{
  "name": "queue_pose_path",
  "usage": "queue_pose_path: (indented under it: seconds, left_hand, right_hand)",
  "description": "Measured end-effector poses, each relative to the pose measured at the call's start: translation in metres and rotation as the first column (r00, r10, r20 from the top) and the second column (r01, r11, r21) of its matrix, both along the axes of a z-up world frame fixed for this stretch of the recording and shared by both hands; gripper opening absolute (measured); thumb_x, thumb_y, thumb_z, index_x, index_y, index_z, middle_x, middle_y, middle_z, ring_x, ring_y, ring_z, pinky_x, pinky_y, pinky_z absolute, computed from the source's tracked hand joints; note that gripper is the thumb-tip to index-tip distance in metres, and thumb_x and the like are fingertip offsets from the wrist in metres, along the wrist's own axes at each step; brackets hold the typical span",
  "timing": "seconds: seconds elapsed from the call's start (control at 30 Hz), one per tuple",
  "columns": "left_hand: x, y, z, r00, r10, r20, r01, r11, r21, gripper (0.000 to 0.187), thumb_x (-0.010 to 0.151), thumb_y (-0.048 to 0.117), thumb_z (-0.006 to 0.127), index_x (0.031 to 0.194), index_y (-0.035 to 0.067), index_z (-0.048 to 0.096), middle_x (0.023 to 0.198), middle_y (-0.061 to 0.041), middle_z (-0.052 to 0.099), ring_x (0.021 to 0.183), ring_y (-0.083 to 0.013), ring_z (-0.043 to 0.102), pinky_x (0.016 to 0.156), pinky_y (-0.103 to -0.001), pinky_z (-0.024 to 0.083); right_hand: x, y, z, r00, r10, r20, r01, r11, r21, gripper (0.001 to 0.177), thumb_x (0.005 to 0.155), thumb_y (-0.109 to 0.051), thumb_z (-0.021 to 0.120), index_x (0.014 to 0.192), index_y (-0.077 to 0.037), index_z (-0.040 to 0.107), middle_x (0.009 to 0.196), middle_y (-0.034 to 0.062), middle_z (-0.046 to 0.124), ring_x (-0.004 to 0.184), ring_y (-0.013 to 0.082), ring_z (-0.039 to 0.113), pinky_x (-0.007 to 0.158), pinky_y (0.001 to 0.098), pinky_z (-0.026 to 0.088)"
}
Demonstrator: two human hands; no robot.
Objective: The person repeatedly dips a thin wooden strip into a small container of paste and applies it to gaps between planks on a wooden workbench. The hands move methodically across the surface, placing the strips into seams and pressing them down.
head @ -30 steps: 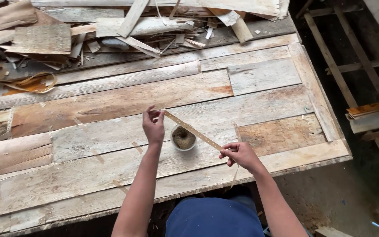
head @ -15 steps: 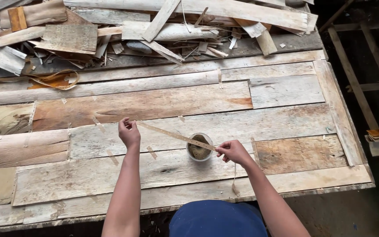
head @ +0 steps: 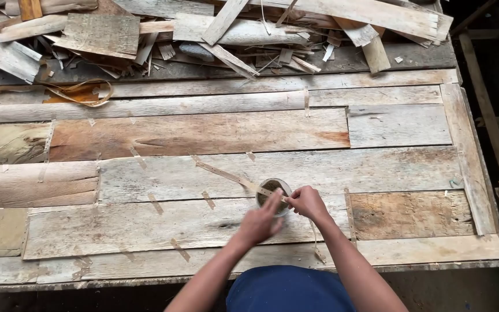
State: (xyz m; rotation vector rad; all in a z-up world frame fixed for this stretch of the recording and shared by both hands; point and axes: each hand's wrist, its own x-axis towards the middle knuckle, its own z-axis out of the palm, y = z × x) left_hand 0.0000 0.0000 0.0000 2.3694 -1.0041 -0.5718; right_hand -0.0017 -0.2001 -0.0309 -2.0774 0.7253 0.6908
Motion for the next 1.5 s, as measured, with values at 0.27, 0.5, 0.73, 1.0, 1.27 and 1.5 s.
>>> queue_pose_path:
  seconds: [0.27,0.5,0.73,1.0,1.27,1.5]
  left_hand:
    - [-0.003,-0.025,-0.047,0.999,-0.001,-0.046,0.013,0.964,0.265,0.099,0.088,0.027,0.053,0.163,0.001,-0.006,0.159,-0.022,0.041,0.060,-0.0230,0.068,0.056,-0.033,0.054]
    - [-0.008,-0.036,-0.082,0.995,0.068,-0.066,-0.041,0.936,0.349,0.109,0.087,0.025,0.063,0.162,0.000,-0.013,0.160,-0.021,0.039,0.079,-0.0365,0.073,0.073,-0.045,0.060]
    - [-0.011,-0.038,-0.075,0.996,0.085,0.006,-0.081,0.934,0.348,0.109,0.089,0.029,0.066,0.163,-0.002,-0.008,0.153,-0.021,0.050,0.061,-0.0164,0.066,0.052,-0.028,0.055]
    - [-0.010,-0.041,-0.068,0.993,0.121,-0.003,-0.110,0.909,0.402,0.107,0.088,0.024,0.066,0.163,-0.002,-0.007,0.146,-0.019,0.058,0.069,-0.0255,0.071,0.060,-0.036,0.060]
    - [-0.015,-0.045,-0.058,0.947,0.301,-0.111,-0.280,0.944,0.173,0.095,0.084,0.034,0.055,0.163,0.016,0.007,0.154,-0.013,0.047,0.067,-0.0316,0.060,0.060,-0.041,0.051]
    - [-0.022,-0.113,-0.017,0.284,0.571,-0.770,-0.816,0.565,0.119,0.028,0.106,0.030,0.045,0.117,0.008,0.058,0.112,-0.007,0.065,0.056,-0.0161,0.068,0.044,-0.023,0.049]
  right_hand:
    - [0.011,0.009,-0.004,0.982,0.168,-0.086,-0.180,0.972,-0.149,0.021,0.079,-0.027,0.063,0.075,-0.024,0.083,0.060,-0.0043,0.074,0.071,0.0210,0.076,0.078,0.0350,0.061]
    - [0.005,0.005,0.021,0.985,0.168,-0.047,-0.172,0.979,-0.106,0.022,0.078,-0.024,0.064,0.083,-0.016,0.084,0.064,-0.0006,0.077,0.075,0.0204,0.078,0.083,0.0340,0.059]
    - [-0.032,-0.047,0.064,0.995,0.086,0.040,-0.088,0.995,0.053,0.021,0.080,-0.014,0.067,0.090,-0.003,0.081,0.071,0.0116,0.080,0.063,0.0184,0.075,0.067,0.0301,0.059]
    - [-0.092,-0.144,0.123,0.970,-0.159,0.183,0.104,0.954,0.280,0.009,0.082,0.003,0.074,0.082,0.010,0.078,0.067,0.0223,0.077,0.058,0.0227,0.067,0.056,0.0322,0.057]
    - [-0.131,-0.209,0.181,0.904,-0.246,0.350,0.129,0.937,0.326,0.013,0.081,-0.004,0.080,0.077,0.008,0.080,0.062,0.0192,0.077,0.055,0.0228,0.068,0.052,0.0319,0.055]
    - [-0.131,-0.258,0.185,0.855,-0.126,0.503,-0.101,0.911,0.400,0.014,0.082,-0.011,0.080,0.079,0.002,0.081,0.064,0.0137,0.077,0.060,0.0205,0.073,0.057,0.0300,0.060]
